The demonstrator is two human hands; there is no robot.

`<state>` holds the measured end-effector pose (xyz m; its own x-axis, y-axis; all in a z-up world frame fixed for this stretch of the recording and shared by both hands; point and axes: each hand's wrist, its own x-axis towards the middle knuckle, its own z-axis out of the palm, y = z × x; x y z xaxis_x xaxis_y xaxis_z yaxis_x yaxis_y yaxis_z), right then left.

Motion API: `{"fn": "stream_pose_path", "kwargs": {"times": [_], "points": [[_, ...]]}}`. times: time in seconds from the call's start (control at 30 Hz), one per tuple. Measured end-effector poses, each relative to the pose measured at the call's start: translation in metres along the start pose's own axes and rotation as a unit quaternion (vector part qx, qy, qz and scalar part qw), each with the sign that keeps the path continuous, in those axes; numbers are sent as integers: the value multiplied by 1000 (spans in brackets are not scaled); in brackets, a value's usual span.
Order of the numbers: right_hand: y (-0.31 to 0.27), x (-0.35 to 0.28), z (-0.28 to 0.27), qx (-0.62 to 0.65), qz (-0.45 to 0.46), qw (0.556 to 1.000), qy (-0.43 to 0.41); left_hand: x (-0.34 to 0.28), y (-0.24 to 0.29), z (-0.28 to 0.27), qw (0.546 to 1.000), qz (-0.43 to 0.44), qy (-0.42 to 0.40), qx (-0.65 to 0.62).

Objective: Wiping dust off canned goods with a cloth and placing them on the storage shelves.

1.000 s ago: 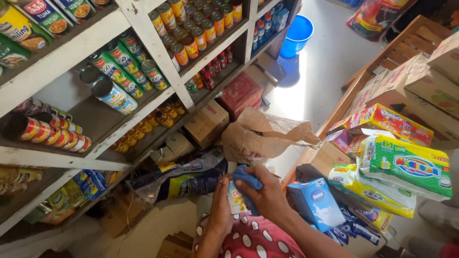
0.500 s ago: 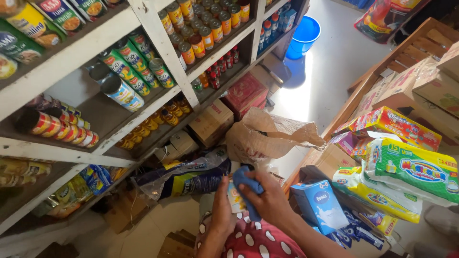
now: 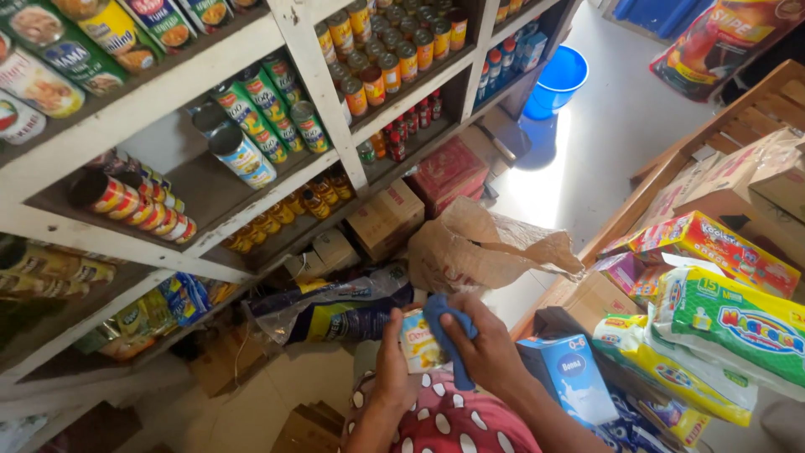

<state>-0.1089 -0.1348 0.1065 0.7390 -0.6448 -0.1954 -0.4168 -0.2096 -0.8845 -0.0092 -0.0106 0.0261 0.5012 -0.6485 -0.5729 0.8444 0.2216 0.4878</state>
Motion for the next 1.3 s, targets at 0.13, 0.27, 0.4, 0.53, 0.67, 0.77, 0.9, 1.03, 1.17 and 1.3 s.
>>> {"fn": "stream_pose_path", "kwargs": {"times": [0.13, 0.27, 0.4, 0.53, 0.67, 0.77, 0.9, 1.03, 1.17, 1.3], "points": [[14, -14, 2, -7, -94, 995, -19, 14, 2, -8, 996, 23, 69, -48], [33, -15, 5, 16, -106, 994, -21, 10, -3, -4, 998, -7, 55, -7], [34, -5, -7, 50, -46, 997, 24, 2, -11, 6, 995, -38, -2, 95], [21, -4, -15, 51, -77, 996, 14, 8, -10, 7, 998, -32, -56, 19], [14, -12, -17, 39, -56, 997, -46, 16, -2, 2, 999, -20, -34, -26], [26, -10, -13, 31, -88, 995, -25, 11, -5, -2, 1000, 20, -8, 20], [25, 1, -12, 68, -20, 997, -3, -3, -1, 11, 991, 13, -54, 124], [7, -3, -13, 28, -43, 997, -61, 11, -6, -5, 997, 41, -49, 37], [18, -7, -4, 38, -88, 992, -79, 12, 7, -1, 995, 63, 33, 67], [21, 5, -3, 128, 12, 991, -29, 2, -1, -5, 997, -31, -39, 59]]}}
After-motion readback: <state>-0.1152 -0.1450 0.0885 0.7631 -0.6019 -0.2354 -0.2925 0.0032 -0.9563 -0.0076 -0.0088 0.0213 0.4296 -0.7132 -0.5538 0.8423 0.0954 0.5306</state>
